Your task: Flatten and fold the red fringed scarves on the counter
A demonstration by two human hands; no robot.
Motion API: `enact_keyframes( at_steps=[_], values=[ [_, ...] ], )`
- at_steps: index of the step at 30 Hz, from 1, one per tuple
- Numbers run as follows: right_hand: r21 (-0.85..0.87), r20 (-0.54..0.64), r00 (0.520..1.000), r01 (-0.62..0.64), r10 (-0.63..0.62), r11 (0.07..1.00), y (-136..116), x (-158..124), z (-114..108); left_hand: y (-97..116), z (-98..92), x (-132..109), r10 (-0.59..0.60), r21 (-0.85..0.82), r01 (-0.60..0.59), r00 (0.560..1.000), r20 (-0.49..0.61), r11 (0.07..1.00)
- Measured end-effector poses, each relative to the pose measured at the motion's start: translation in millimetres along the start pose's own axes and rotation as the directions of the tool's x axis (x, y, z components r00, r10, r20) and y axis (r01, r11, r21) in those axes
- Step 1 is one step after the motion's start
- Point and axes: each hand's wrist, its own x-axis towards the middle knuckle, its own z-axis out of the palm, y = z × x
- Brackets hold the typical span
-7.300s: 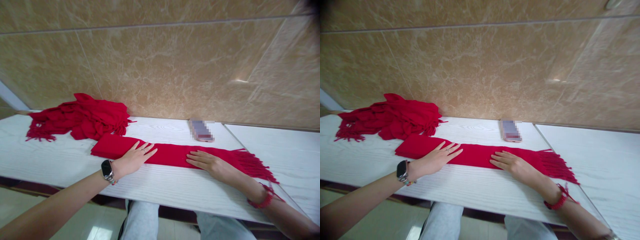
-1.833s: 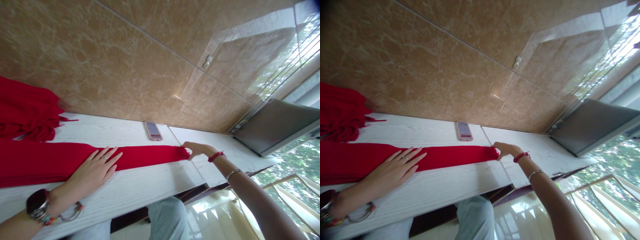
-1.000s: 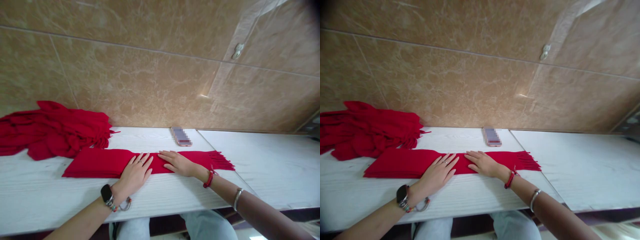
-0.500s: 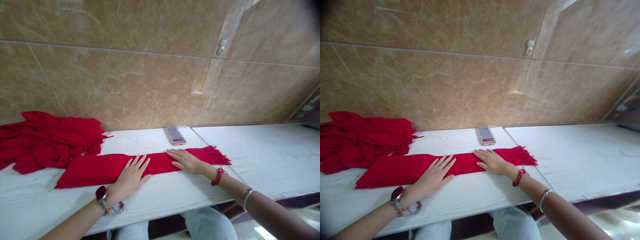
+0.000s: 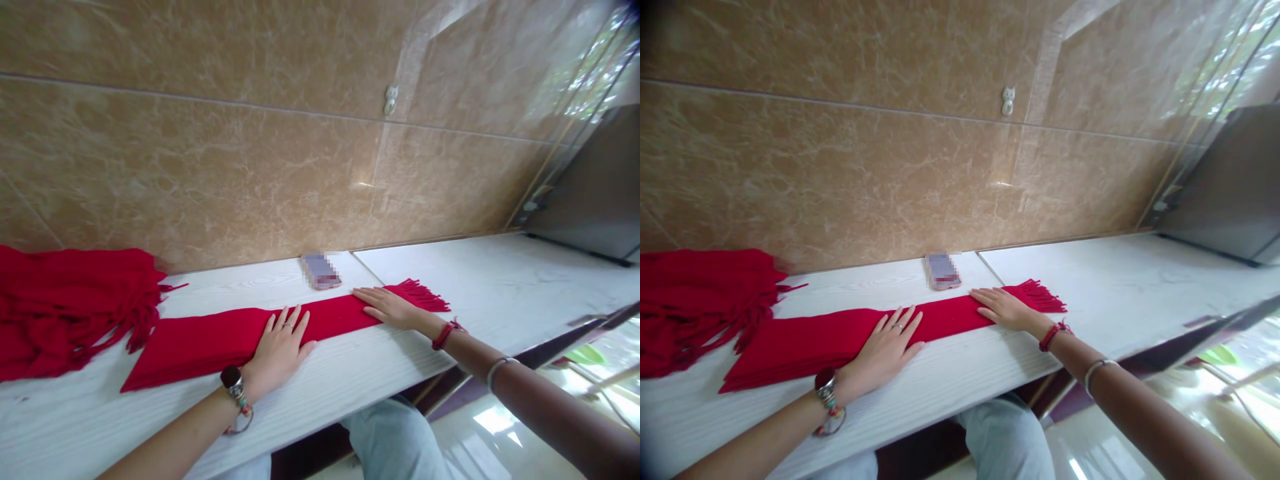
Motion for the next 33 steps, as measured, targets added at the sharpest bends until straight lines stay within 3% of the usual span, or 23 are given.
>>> enact_keyframes(
  at_steps=[5,9,12,15,19,25,33],
  values=[
    [0.0,0.001,1.0,0.01,-0.01,1.0,11.8,-4.7,-0.5,-2.3,-13.7,-0.2,0.111,-0.02,-0.11,0.992,0.06,0.994],
    [-0.004,-0.008,1.0,0.022,-0.022,1.0,6.6,3.2,-2.7,-42.7,-30.9,-22.4,0.179,-0.009,-0.179,0.984,0.018,0.984],
    [0.011,-0.041,0.997,0.073,-0.072,0.997,-19.8,23.5,-6.9,-89.1,-40.8,-45.5,0.074,-0.042,-0.073,0.997,0.027,0.996],
    [0.039,-0.045,0.981,0.19,-0.188,0.981,-62.7,52.4,-9.4,-132.8,-45.1,-69.8,-0.007,-0.086,0.017,0.993,0.117,0.996],
    [0.144,0.019,0.932,0.356,-0.362,0.924,-111.9,85.5,-5.9,-167.7,-44.7,-100.0,-0.068,-0.098,0.082,0.988,0.142,0.992],
    [0.215,0.032,0.891,0.436,-0.453,0.874,-127.2,99.6,5.8,-182.9,-36.4,-122.5,-0.103,-0.187,0.115,0.992,0.071,0.976],
    [0.235,-0.043,0.894,0.442,-0.445,0.866,-123.0,98.4,13.1,-193.6,-23.7,-105.4,-0.18,-0.423,0.158,0.984,-0.012,0.892]
  ],
)
